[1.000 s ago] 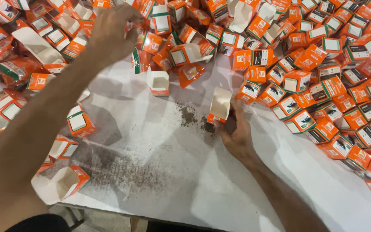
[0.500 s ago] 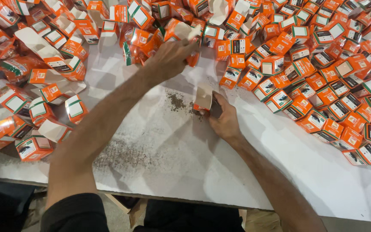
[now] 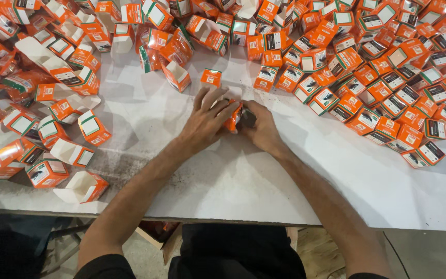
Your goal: The person picks up small orange product cartons one at a time from a large pile on the table, opens a box, places a small item inside, and closes the box, setting it back onto the pile. The person repeats this packing cycle continuously across the table.
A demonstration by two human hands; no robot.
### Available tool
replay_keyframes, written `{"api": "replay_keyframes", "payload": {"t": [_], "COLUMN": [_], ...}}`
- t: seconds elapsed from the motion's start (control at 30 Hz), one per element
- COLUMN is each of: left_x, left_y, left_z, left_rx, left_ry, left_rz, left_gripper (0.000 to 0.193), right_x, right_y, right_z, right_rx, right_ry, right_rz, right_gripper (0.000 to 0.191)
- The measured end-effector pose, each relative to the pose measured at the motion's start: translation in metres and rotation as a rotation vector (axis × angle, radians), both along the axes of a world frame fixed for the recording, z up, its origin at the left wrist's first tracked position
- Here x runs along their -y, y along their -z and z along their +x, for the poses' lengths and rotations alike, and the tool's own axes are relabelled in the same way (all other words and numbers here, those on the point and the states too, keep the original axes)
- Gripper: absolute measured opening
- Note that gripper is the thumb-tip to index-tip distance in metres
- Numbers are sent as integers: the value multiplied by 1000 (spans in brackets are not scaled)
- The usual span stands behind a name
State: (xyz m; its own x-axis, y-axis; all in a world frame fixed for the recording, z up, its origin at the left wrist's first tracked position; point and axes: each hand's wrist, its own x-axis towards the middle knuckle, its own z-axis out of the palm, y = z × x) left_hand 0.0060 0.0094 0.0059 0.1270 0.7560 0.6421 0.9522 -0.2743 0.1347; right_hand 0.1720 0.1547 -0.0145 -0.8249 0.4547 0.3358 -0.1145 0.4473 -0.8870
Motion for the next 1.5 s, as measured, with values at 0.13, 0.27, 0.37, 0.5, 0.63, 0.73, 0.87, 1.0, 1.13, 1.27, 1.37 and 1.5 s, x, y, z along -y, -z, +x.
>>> {"api": "replay_keyframes", "payload": {"t": [0.13,0.27,0.37,0.5,0.63,0.73,0.87,1.0,1.13,1.27,1.37,1.5], "left_x": [3,-12,-24,-32,-39,-49,-53,-35,-24,-39,-48,-34], "left_y": [7,17,20,21,30,44,53,44,27,18,18,21], "left_z": [-2,9,19,15,1,-1,-1,-11,-23,-31,-27,-11], "left_rx": [54,214,384,848,985,834,873,1282,1747,1608,1542,650], "left_ry": [-36,-143,-232,-186,-214,-238,-253,47,148,79,-32,-55], "left_rz": [-43,60,30,103,-195,-112,-126,-339,-487,-588,-607,82], "left_gripper": [56,24,17,43,40,20,22,25,23,19,21,34], "right_x": [-1,-1,-1,1,11,19,18,14,16,18,20,19], "right_y": [-7,-8,-6,-8,-12,-10,-1,8,7,-2,-6,-6], "right_z": [-4,-3,-4,-7,-5,-1,2,3,2,0,-1,1], "right_rx": [-2,29,68,17,74,120,182,156,138,145,245,188], "right_ry": [76,50,113,128,175,219,218,200,187,183,199,194], "right_rz": [262,212,331,414,314,65,383,509,525,449,309,343], "right_gripper": [59,54,49,56,69,76,66,65,59,48,45,47]}}
